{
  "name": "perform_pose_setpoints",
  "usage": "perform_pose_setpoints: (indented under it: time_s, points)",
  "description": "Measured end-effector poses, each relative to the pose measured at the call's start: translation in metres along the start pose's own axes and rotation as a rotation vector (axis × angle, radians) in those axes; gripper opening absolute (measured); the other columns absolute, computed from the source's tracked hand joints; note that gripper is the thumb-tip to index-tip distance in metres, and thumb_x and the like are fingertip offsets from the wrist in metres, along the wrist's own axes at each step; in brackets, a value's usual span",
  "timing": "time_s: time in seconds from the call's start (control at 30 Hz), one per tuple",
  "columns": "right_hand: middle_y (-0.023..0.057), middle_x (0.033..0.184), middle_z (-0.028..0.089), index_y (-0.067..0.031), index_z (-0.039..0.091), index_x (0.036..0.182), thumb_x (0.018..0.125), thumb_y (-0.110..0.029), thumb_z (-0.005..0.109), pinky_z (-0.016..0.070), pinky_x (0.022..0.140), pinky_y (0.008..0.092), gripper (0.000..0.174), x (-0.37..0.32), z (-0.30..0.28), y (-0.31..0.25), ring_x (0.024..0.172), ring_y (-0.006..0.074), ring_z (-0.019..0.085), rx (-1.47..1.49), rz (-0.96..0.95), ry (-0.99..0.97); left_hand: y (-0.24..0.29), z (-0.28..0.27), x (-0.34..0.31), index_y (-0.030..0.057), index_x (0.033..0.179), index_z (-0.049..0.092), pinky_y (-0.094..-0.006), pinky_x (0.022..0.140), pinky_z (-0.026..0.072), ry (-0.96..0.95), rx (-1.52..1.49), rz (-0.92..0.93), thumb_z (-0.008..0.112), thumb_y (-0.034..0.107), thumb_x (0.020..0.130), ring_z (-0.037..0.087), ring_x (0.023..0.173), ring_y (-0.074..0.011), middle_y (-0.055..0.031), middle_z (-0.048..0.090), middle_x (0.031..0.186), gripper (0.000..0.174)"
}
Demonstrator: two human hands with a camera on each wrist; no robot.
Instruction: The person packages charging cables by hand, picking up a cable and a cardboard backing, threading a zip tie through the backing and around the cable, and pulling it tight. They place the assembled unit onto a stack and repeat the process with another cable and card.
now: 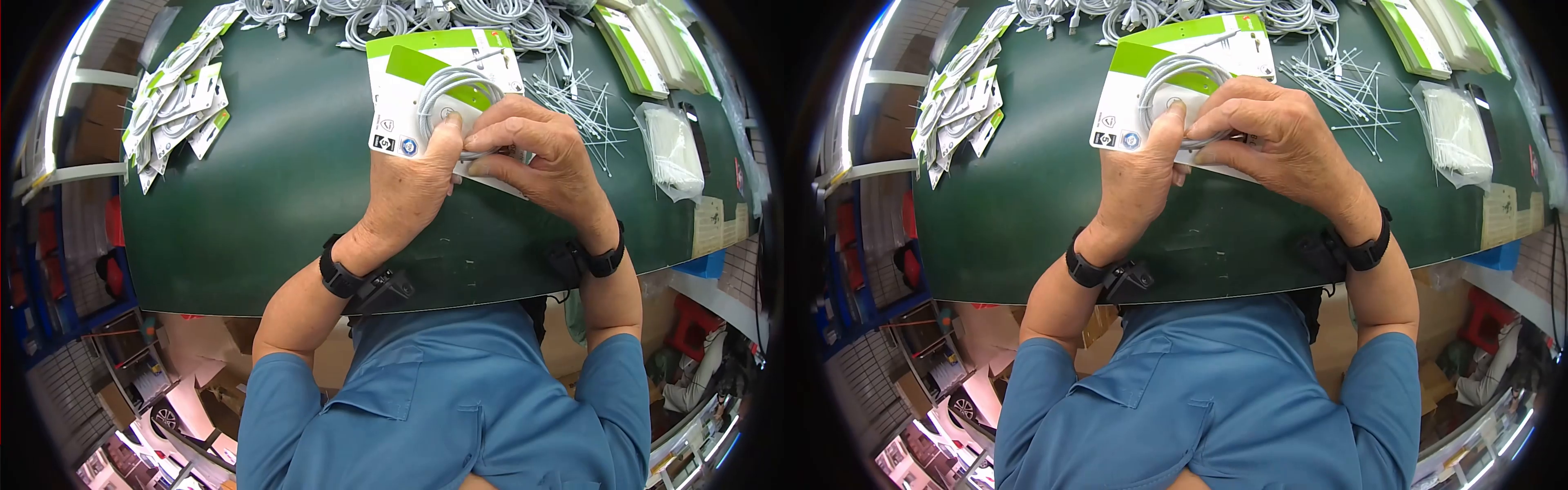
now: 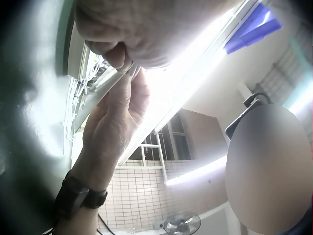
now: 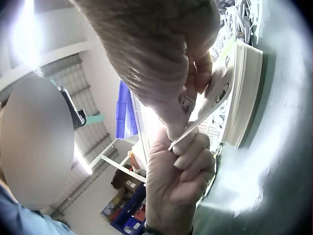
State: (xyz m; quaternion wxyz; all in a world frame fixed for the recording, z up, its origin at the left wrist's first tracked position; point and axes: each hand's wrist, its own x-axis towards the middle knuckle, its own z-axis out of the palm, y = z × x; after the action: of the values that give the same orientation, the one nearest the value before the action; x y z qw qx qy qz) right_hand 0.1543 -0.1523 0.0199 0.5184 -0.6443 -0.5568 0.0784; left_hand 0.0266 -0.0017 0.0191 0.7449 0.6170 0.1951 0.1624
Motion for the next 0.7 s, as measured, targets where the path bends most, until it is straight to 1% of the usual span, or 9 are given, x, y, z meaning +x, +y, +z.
perform_pose_setpoints:
  time_s: [0.07, 0.17, 0.27, 0.37, 0.57, 0.7]
  points:
    - [0.0063, 0.093, 0.074, -0.0065, 0.079, 0.099, 0.077, -0.004, 0.089, 0.0579, 0.073, 0.0324, 0.024, 0.002, -0.004, -0.003, 0.083, 0.0225, 0.073, -0.011, 0.004, -0.031, -0.002, 0.001, 0.0, -0.0005, 0.117, 0.065, -0.0225, 0.043, 0.0436, 0.008, -0.01, 0.014, 0.065, 0.016, 0.104, 0.056, 0.052, -0.0066, -0.0045, 0.067, 0.082, 0.021]
    - [0.0064, 0.093, 0.074, -0.0063, 0.078, 0.097, 0.078, -0.004, 0.087, 0.0573, 0.074, 0.0341, 0.021, 0.004, -0.008, -0.007, 0.084, 0.0235, 0.072, -0.031, 0.022, -0.085, -0.002, 0.005, -0.003, -0.0009, 0.117, 0.064, -0.0225, 0.043, 0.0439, 0.02, -0.052, 0.0, 0.065, 0.019, 0.104, 0.056, 0.052, -0.0068, -0.0045, 0.067, 0.081, 0.024]
    - [0.0066, 0.093, 0.073, -0.0061, 0.076, 0.096, 0.079, -0.004, 0.086, 0.0562, 0.075, 0.0357, 0.019, 0.003, -0.01, -0.007, 0.084, 0.0245, 0.071, -0.041, 0.025, -0.098, -0.004, 0.002, -0.002, -0.0008, 0.117, 0.064, -0.0224, 0.043, 0.0441, -0.025, -0.05, 0.005, 0.066, 0.022, 0.104, 0.057, 0.052, -0.0069, -0.0048, 0.067, 0.082, 0.026]
    - [0.0069, 0.093, 0.071, -0.0062, 0.075, 0.095, 0.08, -0.004, 0.085, 0.0551, 0.075, 0.0365, 0.018, 0.001, -0.011, -0.006, 0.085, 0.0252, 0.07, -0.023, 0.045, -0.111, -0.007, -0.003, 0.0, -0.0041, 0.124, 0.059, -0.0226, 0.043, 0.0475, -0.085, -0.048, -0.019, 0.066, 0.019, 0.104, 0.06, 0.058, -0.0077, -0.0077, 0.068, 0.094, 0.032]
    - [0.0071, 0.091, 0.068, -0.0066, 0.072, 0.094, 0.08, -0.002, 0.084, 0.0539, 0.075, 0.0379, 0.019, -0.002, -0.012, -0.005, 0.086, 0.0265, 0.067, -0.039, 0.037, -0.122, -0.007, -0.003, -0.001, -0.0044, 0.125, 0.059, -0.022, 0.044, 0.0483, -0.075, -0.04, -0.042, 0.069, 0.021, 0.103, 0.061, 0.059, -0.0076, -0.0084, 0.068, 0.097, 0.035]
    - [0.0075, 0.091, 0.068, -0.0061, 0.072, 0.093, 0.078, 0.0, 0.085, 0.054, 0.076, 0.039, 0.021, -0.003, -0.01, -0.008, 0.087, 0.0277, 0.067, -0.03, 0.061, -0.124, -0.006, -0.003, -0.001, -0.0037, 0.123, 0.06, -0.022, 0.043, 0.0475, -0.069, -0.03, -0.03, 0.07, 0.02, 0.102, 0.06, 0.057, -0.0069, -0.0074, 0.068, 0.094, 0.033]
